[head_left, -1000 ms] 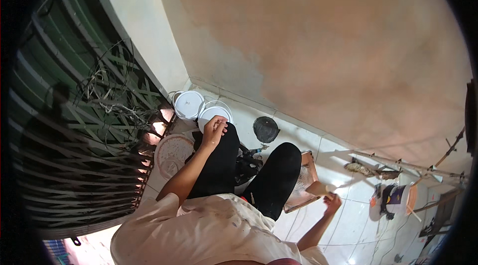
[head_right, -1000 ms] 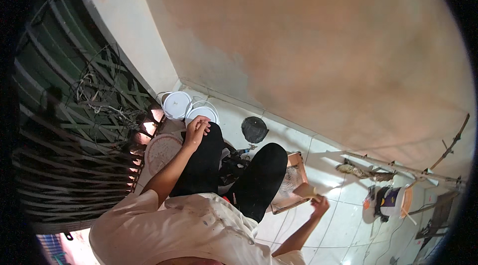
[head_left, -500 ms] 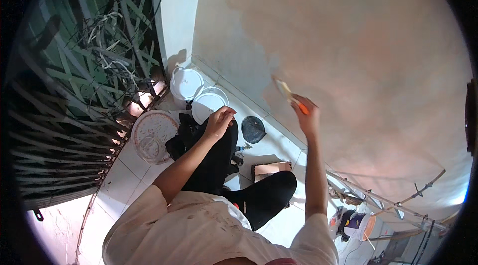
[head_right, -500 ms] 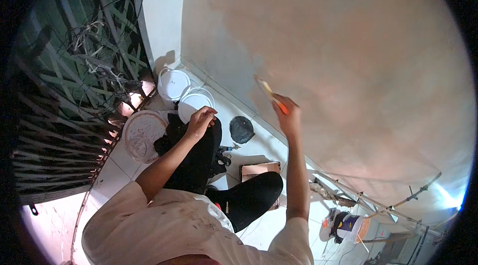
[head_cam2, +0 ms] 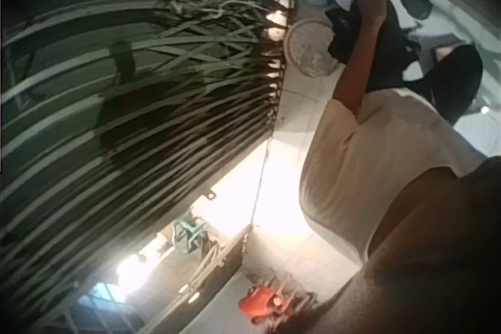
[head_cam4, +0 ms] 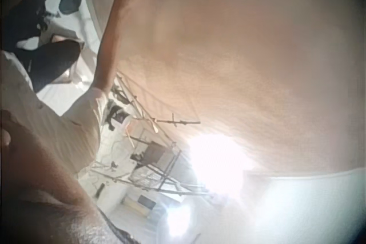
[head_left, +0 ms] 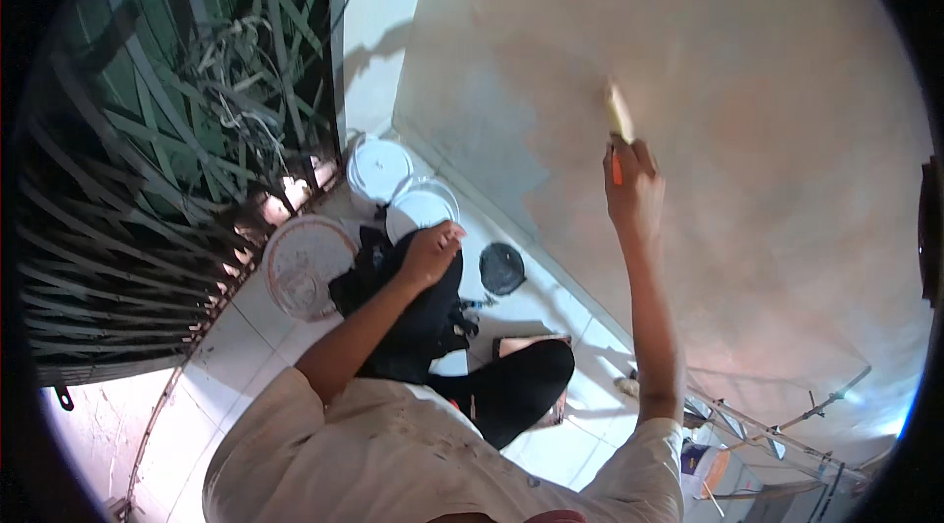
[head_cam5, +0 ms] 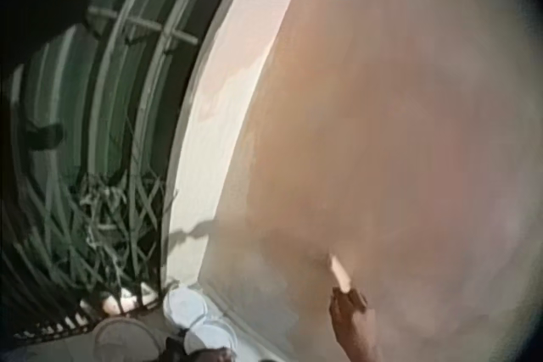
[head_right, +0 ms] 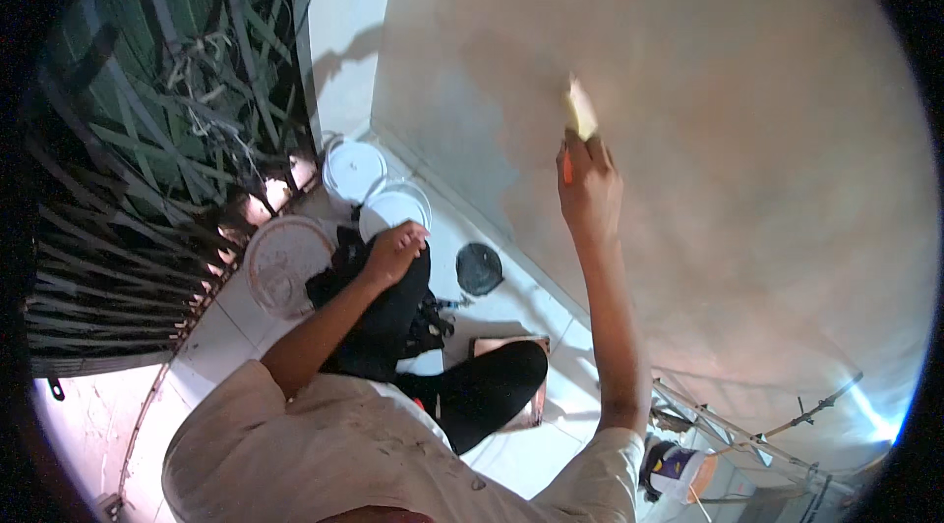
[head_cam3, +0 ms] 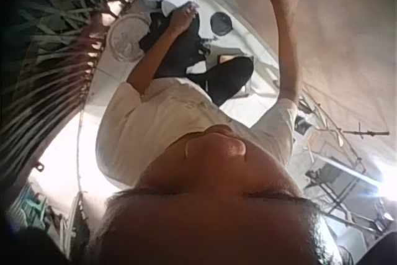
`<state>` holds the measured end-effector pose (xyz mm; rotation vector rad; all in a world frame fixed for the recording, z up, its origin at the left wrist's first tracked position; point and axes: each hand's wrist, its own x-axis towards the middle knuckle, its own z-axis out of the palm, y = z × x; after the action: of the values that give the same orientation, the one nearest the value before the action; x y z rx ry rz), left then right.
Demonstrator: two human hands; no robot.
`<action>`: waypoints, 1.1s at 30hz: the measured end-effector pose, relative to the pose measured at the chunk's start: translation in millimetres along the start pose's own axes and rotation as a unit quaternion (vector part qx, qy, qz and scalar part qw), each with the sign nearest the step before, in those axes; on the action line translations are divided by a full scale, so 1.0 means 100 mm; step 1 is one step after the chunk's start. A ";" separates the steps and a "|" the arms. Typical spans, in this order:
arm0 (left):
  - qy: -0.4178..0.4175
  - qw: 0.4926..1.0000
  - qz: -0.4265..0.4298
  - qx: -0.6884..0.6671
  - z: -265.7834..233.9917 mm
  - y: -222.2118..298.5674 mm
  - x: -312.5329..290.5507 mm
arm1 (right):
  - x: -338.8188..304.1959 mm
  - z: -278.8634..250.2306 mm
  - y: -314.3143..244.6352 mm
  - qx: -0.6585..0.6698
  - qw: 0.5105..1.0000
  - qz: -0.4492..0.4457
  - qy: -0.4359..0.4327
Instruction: The person repeatedly dips a paint brush into a paint tray and paints the wall.
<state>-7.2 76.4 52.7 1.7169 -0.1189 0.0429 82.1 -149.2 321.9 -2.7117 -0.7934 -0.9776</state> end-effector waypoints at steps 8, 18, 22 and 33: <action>0.058 0.984 -0.069 -0.153 -0.04 0.03 0.09 | -0.94 1.82 0.19 -0.183 0.928 -0.202 -0.254; 0.053 0.983 -0.086 -0.152 -0.03 -0.01 0.11 | -0.48 1.01 0.54 0.075 0.986 -0.039 -0.146; 0.066 0.981 -0.089 -0.162 -0.13 0.01 0.09 | -0.05 0.28 0.05 0.007 0.996 -0.050 -0.068; 0.079 0.975 -0.051 -0.201 -0.09 -0.05 0.06 | -1.52 2.19 0.14 -0.083 0.948 -0.094 -0.293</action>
<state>-0.7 85.4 49.8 1.3060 0.0756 0.0748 111.0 -158.1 57.0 -3.1631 -1.1200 -0.2493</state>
